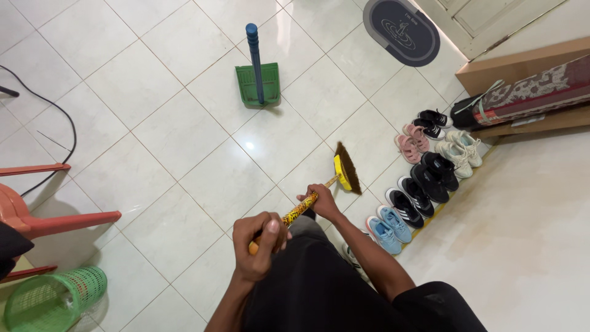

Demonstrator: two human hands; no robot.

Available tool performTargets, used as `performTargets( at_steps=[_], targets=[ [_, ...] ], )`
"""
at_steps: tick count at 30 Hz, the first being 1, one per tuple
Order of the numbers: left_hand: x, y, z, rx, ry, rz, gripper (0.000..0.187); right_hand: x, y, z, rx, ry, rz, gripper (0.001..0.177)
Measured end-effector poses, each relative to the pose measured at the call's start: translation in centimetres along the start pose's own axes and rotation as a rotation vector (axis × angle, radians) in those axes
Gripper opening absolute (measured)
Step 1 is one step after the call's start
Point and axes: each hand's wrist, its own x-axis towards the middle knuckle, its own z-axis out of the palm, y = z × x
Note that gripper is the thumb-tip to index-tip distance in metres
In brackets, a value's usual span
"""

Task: The person sweeps the tiled floor using a broom, gathering dust and small debris toward a green dustpan.

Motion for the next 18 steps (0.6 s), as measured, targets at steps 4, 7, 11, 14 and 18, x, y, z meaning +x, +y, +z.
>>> performTargets(
  at_steps=[4, 7, 11, 14, 18],
  targets=[
    [-1.2, -0.7, -0.4, 0.042, 0.035, 0.005, 0.045, 0.2, -0.6, -2.6, -0.096, -0.234, -0.112, 0.037],
    [-1.5, -1.5, -1.1, -0.011, 0.104, 0.026, 0.044, 1.3, -0.2, -3.4, -0.191, -0.317, -0.022, 0.042],
    [-0.3, -1.2, -1.2, -0.102, 0.132, 0.069, 0.04, 2.6, 1.2, -4.8, -0.199, -0.295, -0.027, 0.022],
    [1.6, -1.2, 0.8, -0.105, 0.1, 0.035, 0.04, 3.4, 3.3, -7.6, -0.23, -0.253, -0.031, 0.018],
    [3.9, -3.6, 4.6, -0.091, 0.035, -0.038, 0.041, 4.6, 8.4, -11.4, -0.287, -0.19, -0.008, 0.019]
  ],
)
